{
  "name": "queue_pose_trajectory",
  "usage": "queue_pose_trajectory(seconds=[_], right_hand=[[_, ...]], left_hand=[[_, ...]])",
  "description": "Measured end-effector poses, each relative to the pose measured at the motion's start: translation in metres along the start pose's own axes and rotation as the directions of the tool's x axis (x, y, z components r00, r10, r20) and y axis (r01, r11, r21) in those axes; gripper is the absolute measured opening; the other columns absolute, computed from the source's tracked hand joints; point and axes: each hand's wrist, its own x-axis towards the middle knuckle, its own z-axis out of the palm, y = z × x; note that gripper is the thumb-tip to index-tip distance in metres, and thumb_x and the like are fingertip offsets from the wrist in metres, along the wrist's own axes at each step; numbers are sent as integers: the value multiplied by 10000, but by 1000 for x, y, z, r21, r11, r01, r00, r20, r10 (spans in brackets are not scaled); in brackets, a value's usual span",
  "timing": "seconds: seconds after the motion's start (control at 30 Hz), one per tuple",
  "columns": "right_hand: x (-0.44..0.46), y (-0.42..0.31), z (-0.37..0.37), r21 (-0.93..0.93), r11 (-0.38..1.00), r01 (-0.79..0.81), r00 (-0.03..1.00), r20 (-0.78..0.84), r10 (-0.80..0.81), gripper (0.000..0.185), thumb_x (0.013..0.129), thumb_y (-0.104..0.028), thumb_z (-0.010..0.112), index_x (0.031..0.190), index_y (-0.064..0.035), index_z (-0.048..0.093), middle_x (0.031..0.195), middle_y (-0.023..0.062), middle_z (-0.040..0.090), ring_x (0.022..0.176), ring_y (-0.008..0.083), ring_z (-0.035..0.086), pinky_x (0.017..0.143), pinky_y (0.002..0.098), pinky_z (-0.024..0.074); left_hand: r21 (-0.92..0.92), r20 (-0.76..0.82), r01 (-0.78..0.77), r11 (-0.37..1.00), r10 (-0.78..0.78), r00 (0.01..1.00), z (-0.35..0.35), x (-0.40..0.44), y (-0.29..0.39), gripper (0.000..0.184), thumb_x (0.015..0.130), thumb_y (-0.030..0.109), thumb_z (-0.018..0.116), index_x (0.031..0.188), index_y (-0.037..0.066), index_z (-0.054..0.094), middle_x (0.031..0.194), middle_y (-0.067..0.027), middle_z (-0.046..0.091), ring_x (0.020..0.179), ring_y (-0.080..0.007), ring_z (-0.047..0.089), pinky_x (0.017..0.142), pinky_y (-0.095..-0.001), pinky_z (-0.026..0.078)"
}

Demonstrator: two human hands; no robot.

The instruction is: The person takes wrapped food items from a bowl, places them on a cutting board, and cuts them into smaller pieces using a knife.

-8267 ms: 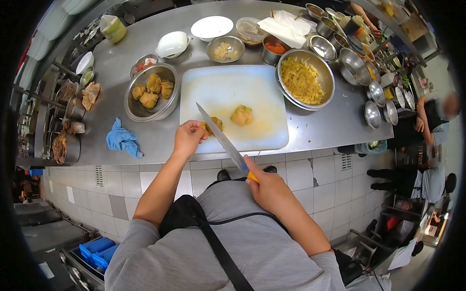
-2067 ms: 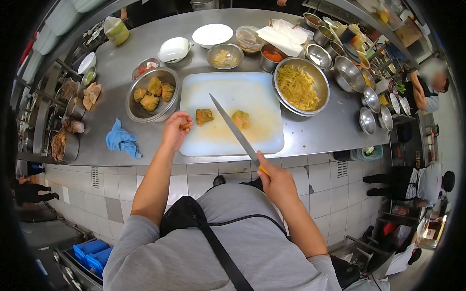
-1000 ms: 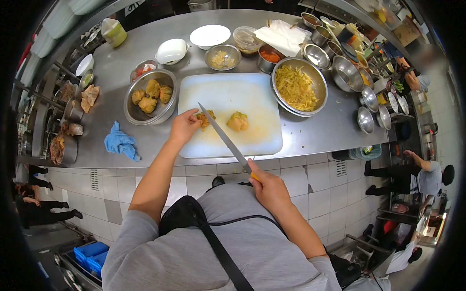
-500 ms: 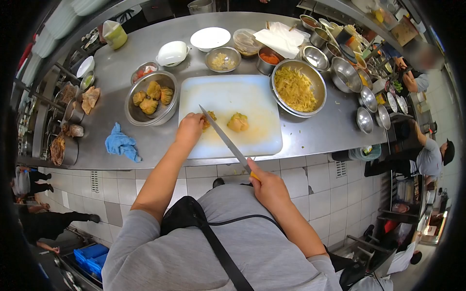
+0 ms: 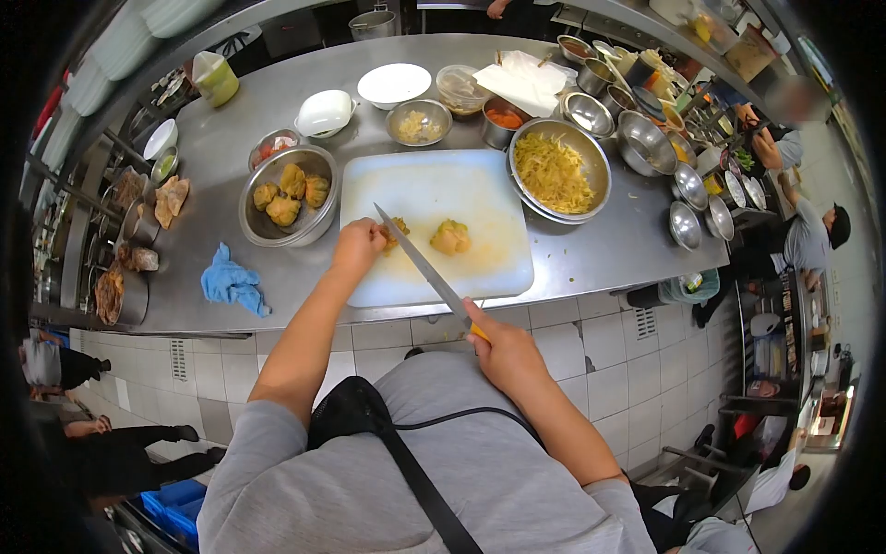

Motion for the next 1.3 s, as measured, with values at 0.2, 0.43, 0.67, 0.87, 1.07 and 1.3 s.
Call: queue_pose_trajectory(seconds=[0.2,0.43,0.67,0.87,1.07,1.3], right_hand=[[3,-2,2,18,998,-57,997,63,55,582,1039,-252,689,1596,-295,525,1002,254,761,942,463,731,870,522,579],[21,17,21,149,986,-74,992,109,57,578,1047,-270,687,1600,-299,521,1029,228,771,918,454,732,880,486,578],[7,-1,-20,148,903,-404,873,358,332,551,1067,-278,680,1596,-326,535,1081,131,805,894,304,755,885,391,580],[6,38,-6,221,927,-302,903,379,204,553,1077,-297,661,1607,-358,514,1285,144,766,1075,275,739,1004,372,552],[18,45,8,220,941,-258,913,374,163,568,1070,-315,665,1610,-369,501,1349,155,737,1165,336,725,1017,379,542],[0,38,-21,73,987,-142,963,241,121,562,1049,-263,697,1579,-372,545,1133,168,785,993,356,751,908,405,570]], left_hand=[[-214,79,112,970,-97,992,-11,-8,-4,190,900,143,703,1003,-15,721,974,-213,754,872,-374,720,823,-455,574],[-203,30,51,978,-46,998,-8,-7,-7,180,907,141,716,996,-16,713,971,-213,755,858,-366,717,817,-453,569],[-254,8,76,964,-77,997,-2,-8,-12,179,929,129,706,1013,-29,723,899,-205,768,788,-309,738,757,-404,576],[-247,39,109,963,-102,994,-10,-7,-12,187,933,133,702,1023,-29,729,931,-220,772,831,-340,742,794,-420,584],[-164,14,74,984,-73,997,-13,-5,-18,184,934,138,698,1013,-24,736,950,-236,768,852,-377,746,810,-434,588],[-504,-44,184,844,-238,970,-26,-2,-42,125,995,88,651,1043,-14,705,891,-114,761,760,-178,714,645,-317,540]])
